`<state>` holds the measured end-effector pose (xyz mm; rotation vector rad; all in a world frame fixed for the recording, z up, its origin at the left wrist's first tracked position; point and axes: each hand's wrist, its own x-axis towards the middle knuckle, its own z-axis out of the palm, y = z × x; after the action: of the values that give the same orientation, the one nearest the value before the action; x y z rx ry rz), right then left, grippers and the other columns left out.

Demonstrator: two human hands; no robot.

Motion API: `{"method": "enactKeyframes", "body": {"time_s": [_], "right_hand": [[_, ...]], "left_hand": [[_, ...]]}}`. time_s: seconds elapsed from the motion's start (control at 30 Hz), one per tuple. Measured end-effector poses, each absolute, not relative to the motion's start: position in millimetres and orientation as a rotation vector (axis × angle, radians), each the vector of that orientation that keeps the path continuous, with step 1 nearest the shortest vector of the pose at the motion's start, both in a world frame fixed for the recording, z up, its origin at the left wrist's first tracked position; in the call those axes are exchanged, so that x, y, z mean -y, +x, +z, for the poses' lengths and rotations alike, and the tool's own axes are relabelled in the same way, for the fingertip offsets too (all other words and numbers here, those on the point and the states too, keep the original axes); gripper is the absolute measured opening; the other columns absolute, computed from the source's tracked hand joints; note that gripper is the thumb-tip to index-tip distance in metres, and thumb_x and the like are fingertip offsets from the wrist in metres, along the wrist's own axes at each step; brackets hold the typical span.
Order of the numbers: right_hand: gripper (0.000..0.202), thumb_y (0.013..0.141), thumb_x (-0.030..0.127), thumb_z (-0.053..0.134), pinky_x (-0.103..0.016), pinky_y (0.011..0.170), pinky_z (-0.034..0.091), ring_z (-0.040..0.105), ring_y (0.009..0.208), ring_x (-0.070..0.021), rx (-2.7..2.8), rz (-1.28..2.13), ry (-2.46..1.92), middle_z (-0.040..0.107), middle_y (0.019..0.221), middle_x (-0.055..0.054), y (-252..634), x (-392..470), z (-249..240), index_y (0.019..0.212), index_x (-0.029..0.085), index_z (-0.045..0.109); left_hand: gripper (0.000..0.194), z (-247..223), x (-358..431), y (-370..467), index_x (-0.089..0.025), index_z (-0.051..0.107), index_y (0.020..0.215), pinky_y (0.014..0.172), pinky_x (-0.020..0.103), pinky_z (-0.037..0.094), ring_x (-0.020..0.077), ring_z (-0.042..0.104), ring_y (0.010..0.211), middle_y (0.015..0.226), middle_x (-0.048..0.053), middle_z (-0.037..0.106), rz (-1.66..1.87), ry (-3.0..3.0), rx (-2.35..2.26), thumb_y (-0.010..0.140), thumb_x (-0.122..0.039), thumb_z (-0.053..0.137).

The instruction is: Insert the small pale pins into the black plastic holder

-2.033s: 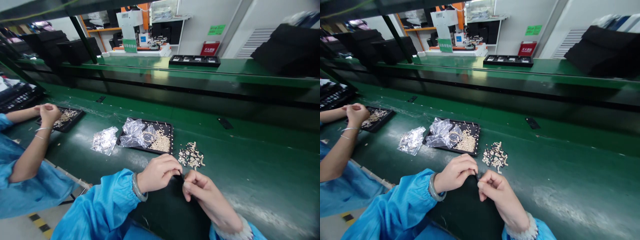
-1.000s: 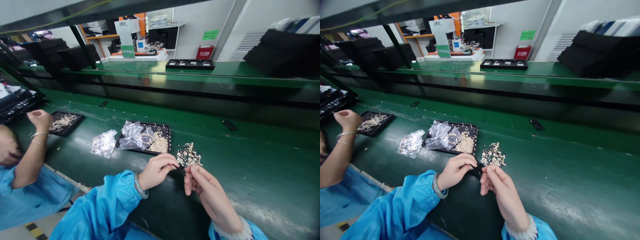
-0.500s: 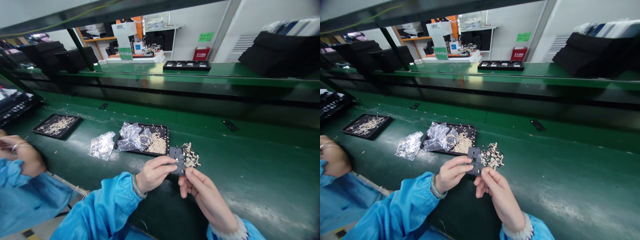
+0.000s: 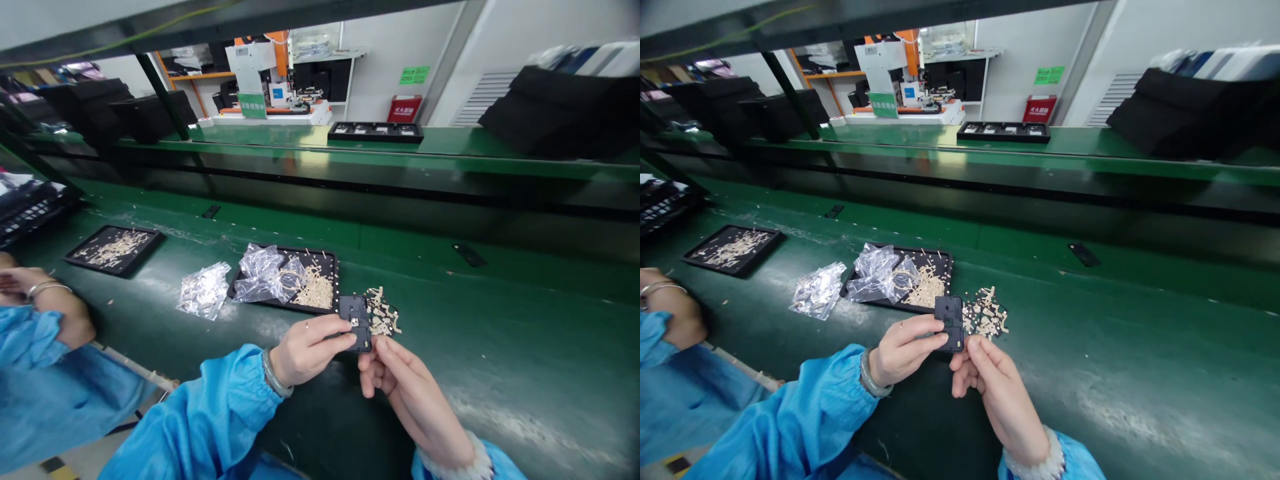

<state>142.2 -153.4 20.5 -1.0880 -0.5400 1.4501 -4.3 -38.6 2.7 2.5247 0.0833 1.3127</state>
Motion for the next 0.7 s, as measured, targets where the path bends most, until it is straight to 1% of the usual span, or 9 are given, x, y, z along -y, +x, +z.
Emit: {"method": "enactKeyframes", "body": {"time_s": [0.1, 0.23, 0.33, 0.43, 0.53, 0.63, 0.7], "right_hand": [[0.034, 0.085, 0.049, 0.057, -0.023, 0.053, 0.041, 0.053, 0.053, -0.0127, 0.699, 1.321, -1.229, 0.059, 0.063, -0.001, 145, 153, 16, 0.073, 0.017, 0.059], [0.035, 0.082, 0.051, 0.06, -0.023, 0.054, 0.041, 0.052, 0.054, -0.0138, 0.931, 1.115, -1.426, 0.059, 0.06, -0.002, 148, 153, 9, 0.071, 0.017, 0.06], [0.034, 0.082, 0.049, 0.06, -0.023, 0.053, 0.041, 0.051, 0.053, -0.0136, 0.914, 1.193, -1.383, 0.056, 0.056, -0.001, 149, 154, 7, 0.071, 0.017, 0.059], [0.033, 0.08, 0.048, 0.063, -0.023, 0.049, 0.041, 0.05, 0.05, -0.0127, 0.783, 1.313, -1.309, 0.055, 0.056, 0.0, 156, 145, 11, 0.073, 0.017, 0.057], [0.036, 0.076, 0.05, 0.068, -0.021, 0.044, 0.039, 0.048, 0.046, -0.0117, 0.754, 1.288, -1.368, 0.054, 0.055, 0.0, 179, 110, 18, 0.069, 0.015, 0.057], [0.034, 0.074, 0.047, 0.069, -0.019, 0.04, 0.036, 0.046, 0.044, -0.01, 0.723, 1.18, -1.415, 0.052, 0.053, 0.002, 211, 54, 23, 0.066, 0.017, 0.055], [0.027, 0.076, 0.042, 0.067, -0.019, 0.039, 0.037, 0.048, 0.047, -0.011, 0.688, 1.138, -1.454, 0.058, 0.062, -0.001, 230, 19, 22, 0.071, 0.017, 0.056]], "left_hand": [[0.022, 4, 39, -4, -0.007, 0.06, 0.103, 0.086, 0.031, 0.054, 0.0204, 0.056, 0.104, 0.102, 0.011, 0.062, 1.328, 2.595, -0.049, 0.083, -0.005, 0.051], [0.018, 11, 44, -1, -0.004, 0.059, 0.1, 0.085, 0.031, 0.055, 0.02, 0.057, 0.098, 0.098, 0.01, 0.063, 1.276, 2.728, 0.058, 0.084, -0.007, 0.051], [0.021, 14, 49, 2, -0.007, 0.058, 0.103, 0.086, 0.03, 0.054, 0.0185, 0.057, 0.097, 0.102, 0.008, 0.062, 1.275, 2.808, 0.089, 0.083, -0.012, 0.055], [0.027, 13, 52, 4, -0.012, 0.054, 0.111, 0.093, 0.031, 0.049, 0.0185, 0.051, 0.11, 0.112, 0.008, 0.056, 1.427, 2.76, -0.01, 0.084, -0.013, 0.054], [0.029, 11, 52, 4, -0.014, 0.053, 0.112, 0.095, 0.032, 0.048, 0.0186, 0.048, 0.112, 0.111, 0.009, 0.054, 1.514, 2.658, -0.228, 0.083, -0.011, 0.052], [0.028, 9, 50, 3, -0.014, 0.054, 0.11, 0.091, 0.032, 0.049, 0.0177, 0.051, 0.105, 0.106, 0.009, 0.055, 1.388, 2.687, -0.358, 0.083, -0.01, 0.05], [0.024, 9, 48, 4, -0.014, 0.056, 0.107, 0.088, 0.031, 0.049, 0.0169, 0.053, 0.101, 0.104, 0.009, 0.056, 1.277, 2.711, -0.363, 0.084, -0.012, 0.048]]}}
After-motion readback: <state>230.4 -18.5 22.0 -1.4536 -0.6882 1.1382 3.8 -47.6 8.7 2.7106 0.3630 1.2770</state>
